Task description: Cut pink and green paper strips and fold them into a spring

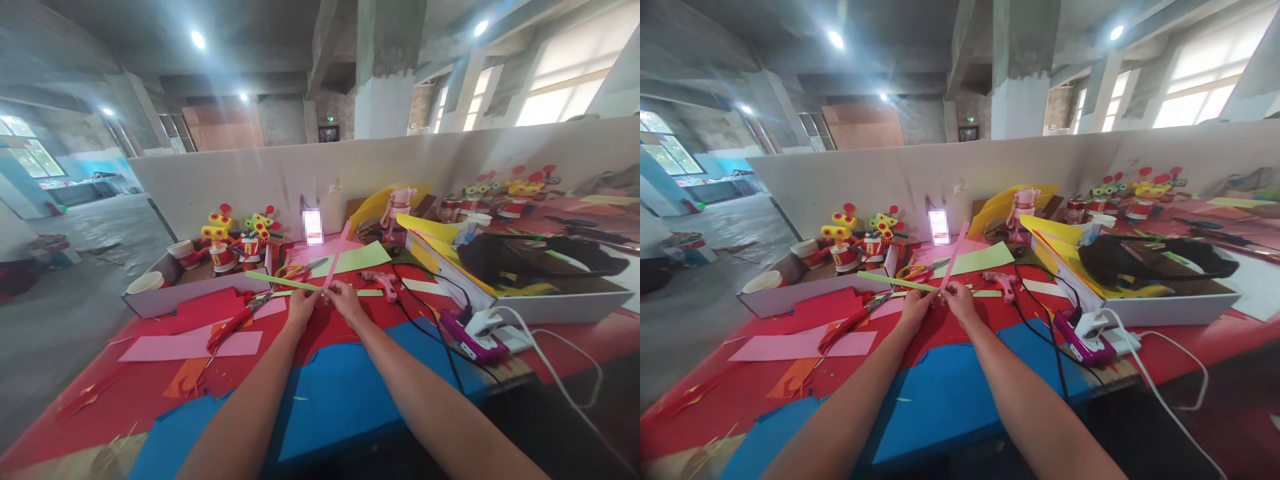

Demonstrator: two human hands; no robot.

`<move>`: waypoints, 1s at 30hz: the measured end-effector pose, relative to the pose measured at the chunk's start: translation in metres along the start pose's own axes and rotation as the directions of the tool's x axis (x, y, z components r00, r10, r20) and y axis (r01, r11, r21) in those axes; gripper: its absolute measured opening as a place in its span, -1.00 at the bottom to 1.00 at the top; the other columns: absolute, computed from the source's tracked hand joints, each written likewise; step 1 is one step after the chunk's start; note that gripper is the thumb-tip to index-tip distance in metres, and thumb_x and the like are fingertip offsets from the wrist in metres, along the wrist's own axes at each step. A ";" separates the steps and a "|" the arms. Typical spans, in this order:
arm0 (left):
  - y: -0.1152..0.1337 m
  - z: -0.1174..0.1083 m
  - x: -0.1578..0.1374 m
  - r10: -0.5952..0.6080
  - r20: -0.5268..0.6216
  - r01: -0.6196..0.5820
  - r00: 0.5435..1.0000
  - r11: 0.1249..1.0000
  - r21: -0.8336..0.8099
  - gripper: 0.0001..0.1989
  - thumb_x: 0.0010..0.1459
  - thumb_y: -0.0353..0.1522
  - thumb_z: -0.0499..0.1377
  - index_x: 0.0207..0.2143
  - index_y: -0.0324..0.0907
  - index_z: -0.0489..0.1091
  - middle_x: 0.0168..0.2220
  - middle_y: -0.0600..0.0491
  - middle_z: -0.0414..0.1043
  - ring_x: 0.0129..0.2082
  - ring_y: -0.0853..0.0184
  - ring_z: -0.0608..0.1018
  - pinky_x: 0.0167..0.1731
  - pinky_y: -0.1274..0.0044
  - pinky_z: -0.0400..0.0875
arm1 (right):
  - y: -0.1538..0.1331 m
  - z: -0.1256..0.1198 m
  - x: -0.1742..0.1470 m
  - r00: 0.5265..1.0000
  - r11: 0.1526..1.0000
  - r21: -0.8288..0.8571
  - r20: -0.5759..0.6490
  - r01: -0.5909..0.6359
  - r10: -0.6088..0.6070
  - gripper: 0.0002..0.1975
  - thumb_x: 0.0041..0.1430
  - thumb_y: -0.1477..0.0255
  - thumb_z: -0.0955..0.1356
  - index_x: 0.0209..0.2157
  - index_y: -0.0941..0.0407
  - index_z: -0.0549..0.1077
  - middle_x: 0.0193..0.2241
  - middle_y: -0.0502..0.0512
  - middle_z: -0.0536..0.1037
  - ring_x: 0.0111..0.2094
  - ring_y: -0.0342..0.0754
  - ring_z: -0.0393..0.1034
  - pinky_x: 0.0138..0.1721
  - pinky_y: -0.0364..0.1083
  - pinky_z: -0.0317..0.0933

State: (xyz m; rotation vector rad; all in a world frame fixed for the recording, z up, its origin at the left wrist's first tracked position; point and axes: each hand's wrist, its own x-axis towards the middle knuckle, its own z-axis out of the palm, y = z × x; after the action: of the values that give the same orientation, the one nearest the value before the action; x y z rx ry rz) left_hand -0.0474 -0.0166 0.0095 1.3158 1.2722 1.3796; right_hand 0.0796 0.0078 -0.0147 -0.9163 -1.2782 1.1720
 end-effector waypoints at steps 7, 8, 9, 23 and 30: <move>0.006 -0.001 0.000 0.010 0.017 -0.010 1.000 1.000 0.013 -0.68 -0.10 -0.15 0.31 -0.64 -0.23 0.42 -0.66 0.06 0.40 -0.64 0.40 0.38 -0.58 0.57 0.21 | 0.002 0.003 0.002 1.000 0.999 0.039 -0.008 -0.009 0.009 -0.74 -0.14 0.21 0.41 -0.56 0.09 0.34 -0.66 -0.07 0.43 -0.60 -0.12 0.34 -0.49 -0.13 0.24; 0.006 -0.001 0.000 0.010 0.023 -0.010 1.000 1.000 0.012 -0.68 -0.10 -0.15 0.31 -0.65 -0.22 0.41 -0.66 0.05 0.41 -0.64 0.40 0.38 -0.57 0.57 0.21 | 0.003 0.003 0.003 1.000 0.999 0.044 -0.011 -0.005 0.005 -0.74 -0.14 0.21 0.41 -0.56 0.09 0.34 -0.66 -0.07 0.43 -0.60 -0.12 0.34 -0.49 -0.13 0.24; 0.007 -0.001 0.000 0.009 0.026 -0.009 1.000 1.000 0.013 -0.68 -0.10 -0.16 0.31 -0.66 -0.23 0.41 -0.66 0.05 0.41 -0.64 0.40 0.38 -0.57 0.57 0.21 | 0.003 0.003 0.003 1.000 0.999 0.050 -0.016 -0.003 0.004 -0.74 -0.14 0.21 0.41 -0.56 0.09 0.33 -0.66 -0.07 0.43 -0.60 -0.12 0.34 -0.49 -0.13 0.24; -0.003 -0.003 0.004 -0.004 0.033 0.005 0.999 1.000 -0.025 -0.69 -0.13 -0.15 0.32 -0.58 -0.24 0.47 -0.65 0.05 0.43 -0.64 0.40 0.39 -0.59 0.58 0.22 | 0.001 0.003 0.001 1.000 0.999 0.043 0.017 -0.010 0.009 -0.74 -0.14 0.22 0.42 -0.55 0.08 0.32 -0.65 -0.08 0.43 -0.60 -0.13 0.34 -0.52 -0.13 0.25; -0.003 -0.002 0.004 -0.006 0.026 0.006 1.000 1.000 -0.005 -0.68 -0.12 -0.15 0.31 -0.63 -0.23 0.45 -0.65 0.04 0.43 -0.64 0.41 0.39 -0.58 0.58 0.22 | -0.004 0.000 -0.001 0.999 0.999 0.035 0.019 0.027 -0.028 -0.72 -0.14 0.23 0.43 -0.55 0.09 0.32 -0.64 -0.07 0.44 -0.60 -0.14 0.34 -0.51 -0.14 0.24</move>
State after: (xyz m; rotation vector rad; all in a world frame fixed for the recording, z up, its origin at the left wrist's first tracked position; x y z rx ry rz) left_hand -0.0505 -0.0129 0.0070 1.3215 1.2541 1.3563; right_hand 0.0798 0.0065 -0.0115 -0.8610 -1.2788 1.1806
